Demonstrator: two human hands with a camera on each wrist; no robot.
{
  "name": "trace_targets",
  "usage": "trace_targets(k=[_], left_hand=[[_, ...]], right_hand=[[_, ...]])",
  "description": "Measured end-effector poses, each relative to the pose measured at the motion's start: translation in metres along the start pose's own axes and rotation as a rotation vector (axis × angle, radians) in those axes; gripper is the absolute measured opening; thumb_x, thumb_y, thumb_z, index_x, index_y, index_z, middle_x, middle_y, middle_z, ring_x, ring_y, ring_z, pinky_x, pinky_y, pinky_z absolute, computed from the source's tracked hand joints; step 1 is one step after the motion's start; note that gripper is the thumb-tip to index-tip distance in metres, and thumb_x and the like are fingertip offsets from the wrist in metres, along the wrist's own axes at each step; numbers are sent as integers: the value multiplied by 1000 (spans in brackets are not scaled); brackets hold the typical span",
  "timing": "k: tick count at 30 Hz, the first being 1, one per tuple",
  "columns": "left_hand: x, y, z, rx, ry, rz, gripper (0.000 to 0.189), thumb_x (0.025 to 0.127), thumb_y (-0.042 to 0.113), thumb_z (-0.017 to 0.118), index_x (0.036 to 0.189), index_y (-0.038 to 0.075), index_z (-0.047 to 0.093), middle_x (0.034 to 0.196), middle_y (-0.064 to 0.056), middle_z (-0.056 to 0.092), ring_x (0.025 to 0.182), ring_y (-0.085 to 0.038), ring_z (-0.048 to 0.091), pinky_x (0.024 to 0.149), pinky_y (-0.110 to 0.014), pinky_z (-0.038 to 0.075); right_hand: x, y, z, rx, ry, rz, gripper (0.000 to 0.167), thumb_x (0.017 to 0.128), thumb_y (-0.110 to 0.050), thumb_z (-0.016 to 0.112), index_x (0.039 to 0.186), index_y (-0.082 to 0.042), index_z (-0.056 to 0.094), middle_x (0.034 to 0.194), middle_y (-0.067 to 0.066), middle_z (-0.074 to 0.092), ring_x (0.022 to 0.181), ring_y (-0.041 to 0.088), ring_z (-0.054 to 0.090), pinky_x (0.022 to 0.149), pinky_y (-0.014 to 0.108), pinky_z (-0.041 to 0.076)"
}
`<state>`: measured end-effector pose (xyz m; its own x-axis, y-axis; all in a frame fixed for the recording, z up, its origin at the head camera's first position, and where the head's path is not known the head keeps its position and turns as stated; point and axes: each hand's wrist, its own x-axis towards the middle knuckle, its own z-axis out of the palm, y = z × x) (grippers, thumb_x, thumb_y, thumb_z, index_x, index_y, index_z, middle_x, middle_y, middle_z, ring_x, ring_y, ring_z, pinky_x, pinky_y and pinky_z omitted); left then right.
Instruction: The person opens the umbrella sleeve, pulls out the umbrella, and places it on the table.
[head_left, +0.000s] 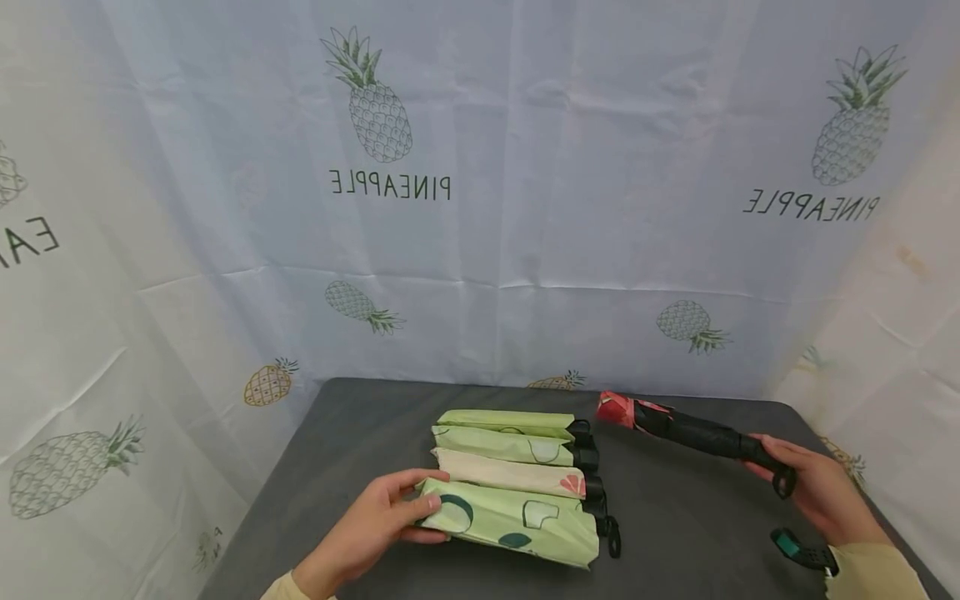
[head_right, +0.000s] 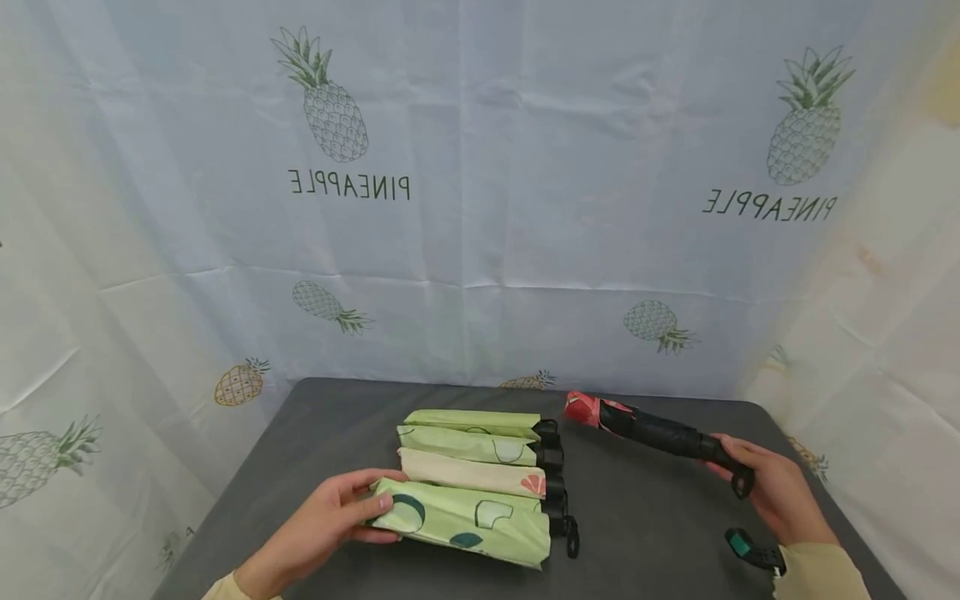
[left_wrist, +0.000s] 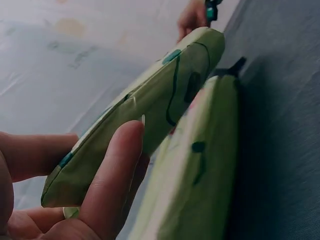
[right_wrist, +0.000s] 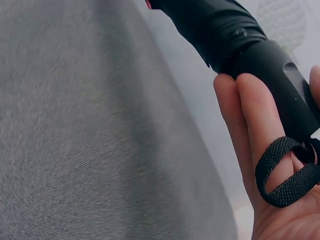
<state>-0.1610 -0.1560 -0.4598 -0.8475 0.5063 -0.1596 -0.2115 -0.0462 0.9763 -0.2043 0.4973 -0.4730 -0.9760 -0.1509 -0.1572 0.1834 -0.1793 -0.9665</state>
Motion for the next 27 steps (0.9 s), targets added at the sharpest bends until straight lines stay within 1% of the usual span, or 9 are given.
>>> trace_targets(k=[5, 7, 10, 12, 14, 17, 19, 22, 27], left_hand=[[-6, -25, 10, -24, 0, -71, 56, 110, 23, 68, 155, -6, 50, 167, -37, 27, 115, -24, 73, 97, -52, 68], [-9, -32, 13, -12, -2, -92, 55, 110, 21, 68, 153, -6, 50, 166, -41, 23, 115, -26, 74, 96, -53, 68], [-12, -37, 15, 28, -2, -123, 50, 109, 18, 69, 150, -5, 53, 156, -36, 36, 112, -26, 75, 93, -53, 69], [-13, -39, 16, 83, -3, -145, 46, 108, 18, 69, 148, -1, 56, 138, -26, 55, 101, -24, 75, 89, -51, 70], [-14, -38, 18, 163, -12, -160, 42, 108, 18, 69, 146, 2, 60, 107, -11, 65, 81, -19, 69, 80, -46, 69], [-13, -40, 18, 320, -49, -126, 36, 108, 20, 69, 141, 7, 65, 83, -2, 58, 61, -17, 50, 64, -38, 59], [-9, -49, 12, 451, -102, -51, 33, 110, 24, 67, 141, 11, 66, 85, 1, 55, 60, -14, 45, 61, -34, 50], [-4, -56, 5, 582, -128, 24, 32, 109, 31, 68, 138, 18, 70, 104, -1, 58, 70, -15, 51, 66, -36, 48], [-8, -39, 7, 701, -84, -71, 34, 106, 39, 72, 134, 20, 73, 119, -2, 64, 89, -16, 58, 74, -40, 54]], right_hand=[[8, 6, -10, -97, 82, 92, 28, 117, -26, 53, 110, -39, 77, 109, -32, 65, 104, -1, 76, 99, 30, 66], [11, 8, -11, -138, 104, 126, 22, 116, -30, 55, 115, -38, 75, 140, -17, 65, 104, -3, 76, 99, 28, 66], [15, 9, -12, -211, 116, 164, 37, 116, -35, 55, 151, -25, 56, 178, 16, 23, 103, -7, 73, 102, 29, 64], [18, 8, -12, -290, 129, 192, 61, 115, -40, 54, 167, -12, 36, 178, 28, -14, 102, -10, 71, 105, 30, 63], [19, 6, -10, -461, 142, 206, 79, 115, -48, 52, 170, 1, 24, 176, 36, -8, 117, 6, 73, 114, 44, 59], [18, 5, -5, -709, 171, 218, 82, 113, -57, 49, 166, 4, 36, 172, 42, 9, 135, 38, 65, 112, 61, 55], [18, 4, -2, -837, 191, 219, 82, 112, -60, 49, 163, 3, 42, 170, 42, 20, 146, 58, 47, 110, 67, 53], [21, 6, -1, -912, 205, 223, 79, 111, -59, 54, 160, 2, 48, 167, 43, 26, 142, 62, 46, 103, 62, 57], [23, 8, 0, -1018, 213, 216, 80, 106, -61, 62, 154, 3, 55, 162, 45, 31, 138, 67, 42, 98, 64, 56]])
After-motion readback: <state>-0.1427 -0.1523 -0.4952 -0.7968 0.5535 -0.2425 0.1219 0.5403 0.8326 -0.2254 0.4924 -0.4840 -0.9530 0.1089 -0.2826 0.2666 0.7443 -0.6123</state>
